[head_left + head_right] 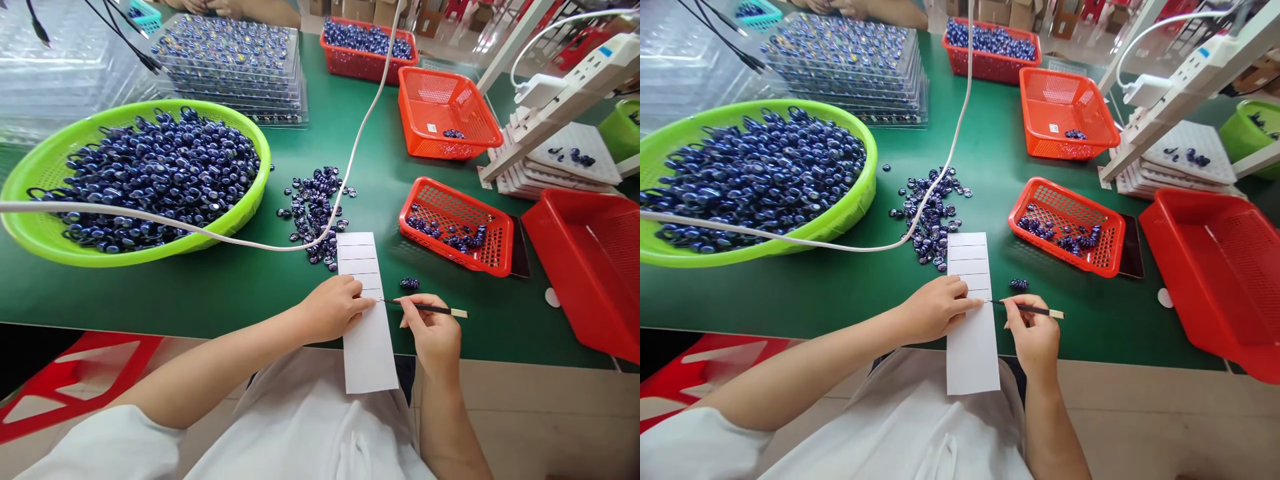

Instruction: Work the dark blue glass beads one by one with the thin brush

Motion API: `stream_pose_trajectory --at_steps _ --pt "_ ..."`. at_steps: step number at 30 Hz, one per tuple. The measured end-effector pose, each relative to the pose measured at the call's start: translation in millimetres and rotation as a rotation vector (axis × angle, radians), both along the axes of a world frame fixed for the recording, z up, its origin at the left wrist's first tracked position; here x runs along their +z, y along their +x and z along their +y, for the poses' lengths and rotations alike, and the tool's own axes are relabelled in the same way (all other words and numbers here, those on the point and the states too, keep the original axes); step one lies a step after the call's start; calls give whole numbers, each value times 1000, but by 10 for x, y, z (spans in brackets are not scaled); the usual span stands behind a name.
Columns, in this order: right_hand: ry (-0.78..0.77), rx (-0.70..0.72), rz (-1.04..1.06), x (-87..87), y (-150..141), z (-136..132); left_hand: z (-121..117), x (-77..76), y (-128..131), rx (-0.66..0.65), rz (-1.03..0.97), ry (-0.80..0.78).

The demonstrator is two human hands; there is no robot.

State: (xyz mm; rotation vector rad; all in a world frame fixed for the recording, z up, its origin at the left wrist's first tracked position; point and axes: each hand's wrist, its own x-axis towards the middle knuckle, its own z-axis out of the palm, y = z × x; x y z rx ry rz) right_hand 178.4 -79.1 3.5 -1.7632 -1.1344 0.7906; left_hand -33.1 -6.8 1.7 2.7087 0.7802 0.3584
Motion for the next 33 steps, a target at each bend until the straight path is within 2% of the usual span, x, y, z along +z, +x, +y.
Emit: stream_pose_trajectory --at_steps 6,10,18,20,23,27,30,33 --pt "0 -17 14 6 -31 8 0 -10 5 -9 1 11" --pt "58 -10 21 12 -42 -4 2 7 8 -7 2 24" --pt "141 -33 187 0 -3 -38 -6 1 8 45 -74 -34" --pt "201 -67 217 -24 -2 -47 -6 38 4 117 -160 -147" --pt "344 -125 274 -62 -17 -61 11 151 12 236 -291 -435" --pt "480 -176 357 -97 -39 -77 90 281 99 292 -384 -803" --pt "514 -194 402 -113 -37 -83 179 276 209 327 -437 -1014" --pt "515 -198 433 -120 -25 -83 246 202 292 348 -454 -1167"
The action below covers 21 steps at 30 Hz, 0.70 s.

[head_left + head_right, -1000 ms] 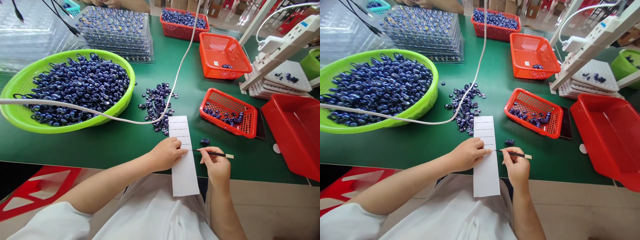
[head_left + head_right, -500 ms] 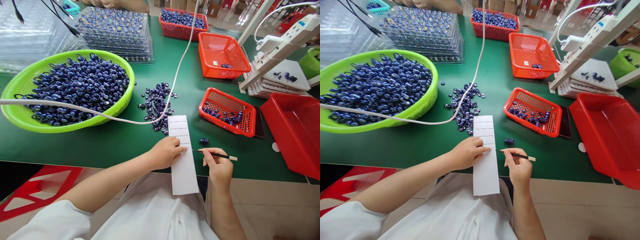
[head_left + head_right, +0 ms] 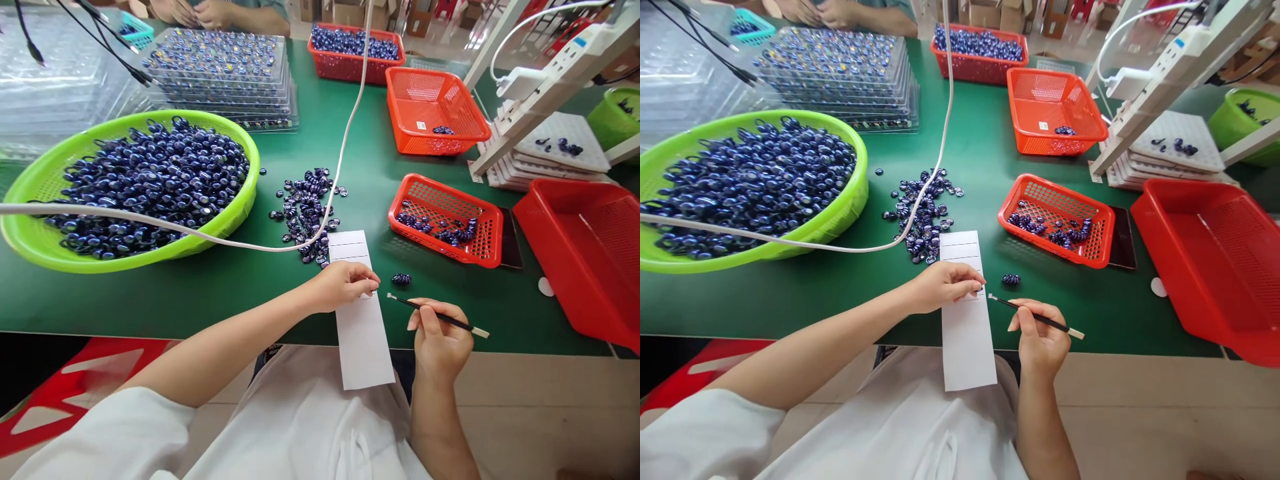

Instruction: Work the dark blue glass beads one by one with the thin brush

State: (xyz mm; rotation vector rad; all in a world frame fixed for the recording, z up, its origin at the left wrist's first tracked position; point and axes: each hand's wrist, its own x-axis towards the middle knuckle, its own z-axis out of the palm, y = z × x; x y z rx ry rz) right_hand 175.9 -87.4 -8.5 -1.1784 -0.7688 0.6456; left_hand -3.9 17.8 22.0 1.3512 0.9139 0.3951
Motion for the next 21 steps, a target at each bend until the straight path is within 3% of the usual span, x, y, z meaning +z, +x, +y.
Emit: stream_pose_trajectory --at_steps 3,11,21 --pt "-28 -15 4 1 5 4 11 -73 25 -1 -21 -28" --pt "-70 -29 -85 -2 -11 10 -85 -114 3 22 -42 122" --pt "-59 60 -179 26 -55 -33 -110 -85 -47 -123 4 360"
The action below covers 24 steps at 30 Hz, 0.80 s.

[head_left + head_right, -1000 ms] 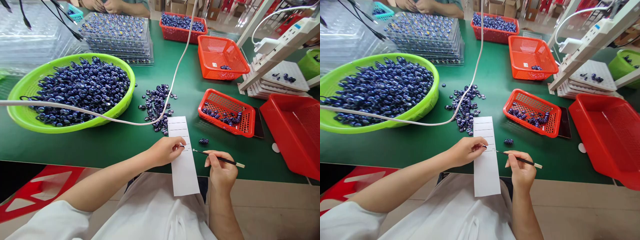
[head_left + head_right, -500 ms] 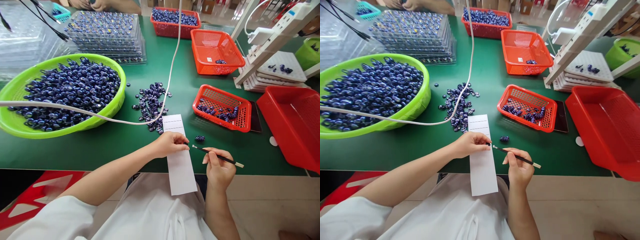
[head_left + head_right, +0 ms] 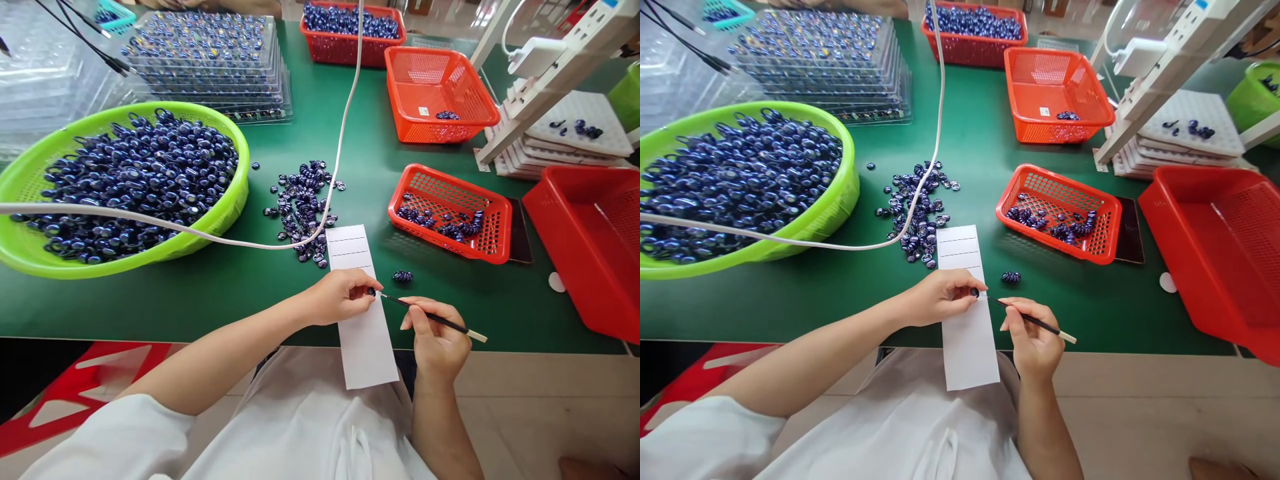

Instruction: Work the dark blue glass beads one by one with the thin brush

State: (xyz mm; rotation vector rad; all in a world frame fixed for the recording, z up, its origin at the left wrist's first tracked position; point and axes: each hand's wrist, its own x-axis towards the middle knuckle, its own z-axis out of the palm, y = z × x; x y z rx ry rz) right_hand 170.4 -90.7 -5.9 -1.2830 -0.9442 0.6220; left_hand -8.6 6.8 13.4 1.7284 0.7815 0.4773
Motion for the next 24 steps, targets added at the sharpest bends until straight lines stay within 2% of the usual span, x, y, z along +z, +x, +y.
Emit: stream_pose_trajectory --at_steps 8,15,24 --pt "-10 81 -87 9 2 -24 -2 1 -2 -35 22 80" --pt "-39 71 -118 14 -10 -21 -1 4 -9 -62 44 148" --pt "-75 113 -138 -7 25 -37 -3 -13 -5 -76 32 159"
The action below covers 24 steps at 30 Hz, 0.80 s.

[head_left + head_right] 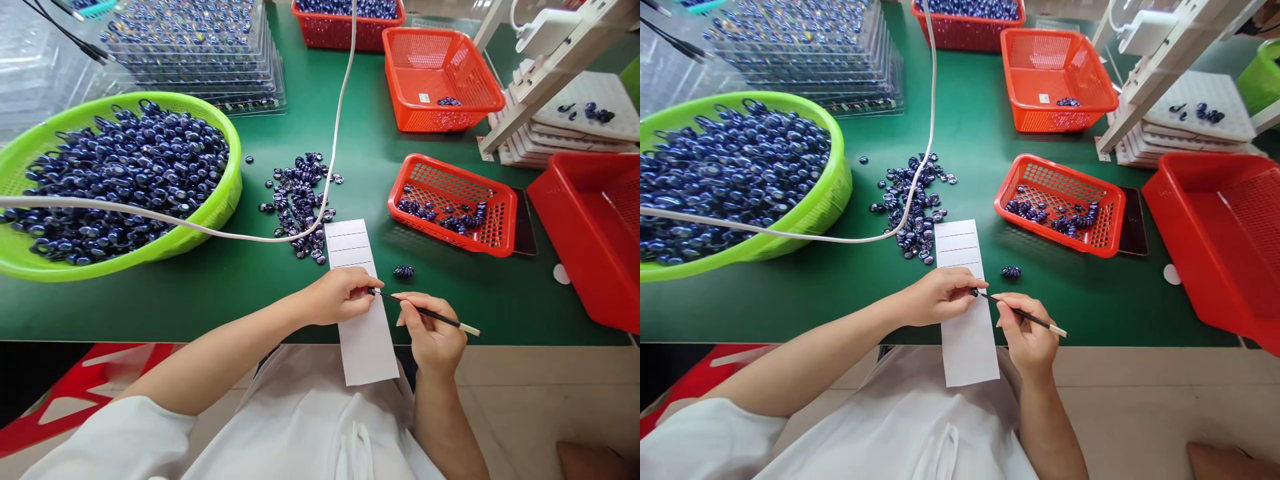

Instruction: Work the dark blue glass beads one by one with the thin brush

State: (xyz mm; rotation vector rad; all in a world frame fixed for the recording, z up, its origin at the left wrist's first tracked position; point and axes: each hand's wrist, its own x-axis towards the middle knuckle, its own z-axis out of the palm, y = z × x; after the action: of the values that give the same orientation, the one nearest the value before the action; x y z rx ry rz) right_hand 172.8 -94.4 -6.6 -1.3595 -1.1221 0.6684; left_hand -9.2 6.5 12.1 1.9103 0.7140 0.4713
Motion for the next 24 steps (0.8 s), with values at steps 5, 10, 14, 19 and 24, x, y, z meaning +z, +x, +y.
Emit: stream_pose_trajectory --at_steps 5,10,14,19,24 --pt "-1 -10 -9 -10 10 -3 3 -2 -4 -6 12 -16" --pt "3 -6 -24 4 0 3 4 6 -5 -4 14 -7" --pt "1 -31 -21 9 -25 5 -4 -6 0 -1 11 7" --pt "11 2 -40 -30 -6 0 -17 -20 7 18 20 20" --pt "135 205 -52 -63 59 -3 -18 -12 18 58 45 -38"
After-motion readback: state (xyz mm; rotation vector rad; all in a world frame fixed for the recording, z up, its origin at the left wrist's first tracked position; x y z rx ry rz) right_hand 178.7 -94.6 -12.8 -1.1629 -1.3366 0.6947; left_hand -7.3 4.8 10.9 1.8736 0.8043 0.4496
